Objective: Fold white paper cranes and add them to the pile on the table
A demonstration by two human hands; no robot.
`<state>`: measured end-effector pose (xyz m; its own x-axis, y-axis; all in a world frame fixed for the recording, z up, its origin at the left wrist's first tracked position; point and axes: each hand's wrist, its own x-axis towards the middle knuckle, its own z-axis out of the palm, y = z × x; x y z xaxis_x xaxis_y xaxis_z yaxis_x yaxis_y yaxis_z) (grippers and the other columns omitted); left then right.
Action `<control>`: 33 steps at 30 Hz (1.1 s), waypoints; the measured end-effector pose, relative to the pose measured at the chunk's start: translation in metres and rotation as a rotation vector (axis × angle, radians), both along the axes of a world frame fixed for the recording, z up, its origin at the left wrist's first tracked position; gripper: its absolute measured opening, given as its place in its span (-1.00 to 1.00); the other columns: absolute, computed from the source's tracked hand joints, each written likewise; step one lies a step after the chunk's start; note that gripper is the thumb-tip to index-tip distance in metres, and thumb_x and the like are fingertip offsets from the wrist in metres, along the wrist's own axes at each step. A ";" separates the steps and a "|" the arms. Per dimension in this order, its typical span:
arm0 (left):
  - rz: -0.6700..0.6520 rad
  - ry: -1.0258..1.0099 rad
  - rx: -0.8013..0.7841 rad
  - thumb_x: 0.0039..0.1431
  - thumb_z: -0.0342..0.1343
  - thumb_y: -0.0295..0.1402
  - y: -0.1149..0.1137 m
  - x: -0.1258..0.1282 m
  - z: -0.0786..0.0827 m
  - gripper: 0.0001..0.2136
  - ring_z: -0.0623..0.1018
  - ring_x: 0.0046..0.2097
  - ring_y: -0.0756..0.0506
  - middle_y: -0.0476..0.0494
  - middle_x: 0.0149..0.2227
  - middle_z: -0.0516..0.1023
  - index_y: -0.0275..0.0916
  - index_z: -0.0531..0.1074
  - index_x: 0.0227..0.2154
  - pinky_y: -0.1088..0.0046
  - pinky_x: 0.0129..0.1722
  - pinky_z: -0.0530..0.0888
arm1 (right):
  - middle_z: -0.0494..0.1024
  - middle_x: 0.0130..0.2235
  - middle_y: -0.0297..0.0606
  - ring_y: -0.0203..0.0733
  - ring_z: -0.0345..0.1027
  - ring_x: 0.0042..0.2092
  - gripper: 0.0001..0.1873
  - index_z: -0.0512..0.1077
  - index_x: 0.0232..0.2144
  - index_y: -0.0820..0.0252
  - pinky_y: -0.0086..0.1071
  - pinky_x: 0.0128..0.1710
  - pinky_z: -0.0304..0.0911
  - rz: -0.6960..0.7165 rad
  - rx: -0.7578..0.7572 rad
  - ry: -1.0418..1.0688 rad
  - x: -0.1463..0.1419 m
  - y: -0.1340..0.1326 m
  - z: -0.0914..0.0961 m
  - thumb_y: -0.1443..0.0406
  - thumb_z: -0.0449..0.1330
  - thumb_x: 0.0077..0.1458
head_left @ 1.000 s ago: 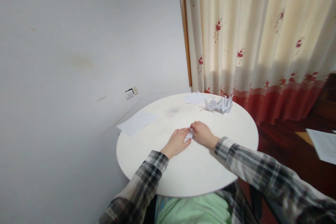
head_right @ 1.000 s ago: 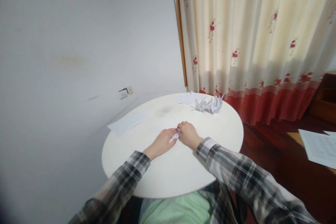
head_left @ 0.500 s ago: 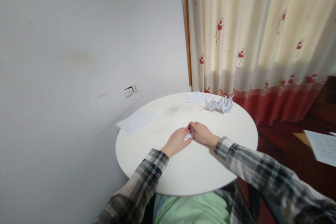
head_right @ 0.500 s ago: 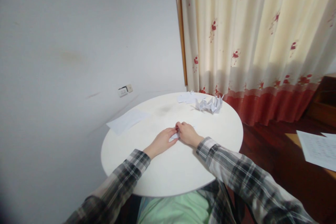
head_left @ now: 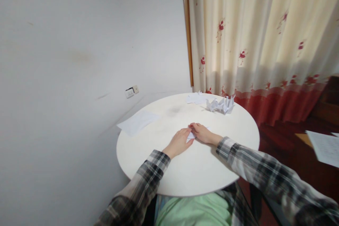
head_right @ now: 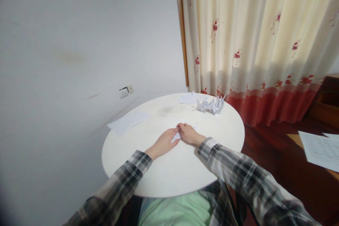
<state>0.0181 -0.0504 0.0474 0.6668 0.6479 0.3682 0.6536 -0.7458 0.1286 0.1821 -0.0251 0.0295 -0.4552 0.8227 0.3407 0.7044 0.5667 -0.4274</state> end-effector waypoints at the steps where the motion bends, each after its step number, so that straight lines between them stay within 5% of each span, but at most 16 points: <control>1: -0.005 0.007 -0.004 0.06 -0.06 -0.34 0.000 0.000 0.000 -0.66 0.29 -0.01 -0.10 -0.19 -0.04 0.32 -0.27 0.21 -0.06 0.32 0.00 0.22 | 0.36 -0.13 -0.06 -0.22 0.20 -0.07 -0.69 0.17 -0.10 0.35 -0.37 -0.14 0.09 0.013 -0.007 0.017 0.001 0.002 -0.002 0.43 -0.10 0.06; 14: -0.025 0.043 0.046 0.07 -0.07 -0.36 -0.006 0.000 0.007 -0.75 0.36 -0.08 -0.09 -0.11 -0.14 0.44 -0.20 0.37 -0.18 0.33 -0.05 0.28 | 0.35 -0.08 -0.06 -0.22 0.22 -0.05 -0.65 0.16 -0.10 0.32 -0.31 -0.08 0.11 0.124 -0.045 0.158 0.006 0.014 -0.013 0.48 -0.04 -0.01; 33: -0.152 0.018 0.027 0.05 -0.10 -0.46 -0.007 0.001 0.009 -0.75 0.40 -0.13 -0.04 -0.07 -0.21 0.49 -0.21 0.44 -0.27 0.42 -0.10 0.34 | 0.39 -0.14 -0.03 -0.22 0.25 -0.10 -0.68 0.18 -0.12 0.35 -0.37 -0.15 0.14 0.109 -0.018 0.118 0.007 0.017 -0.016 0.44 -0.04 0.01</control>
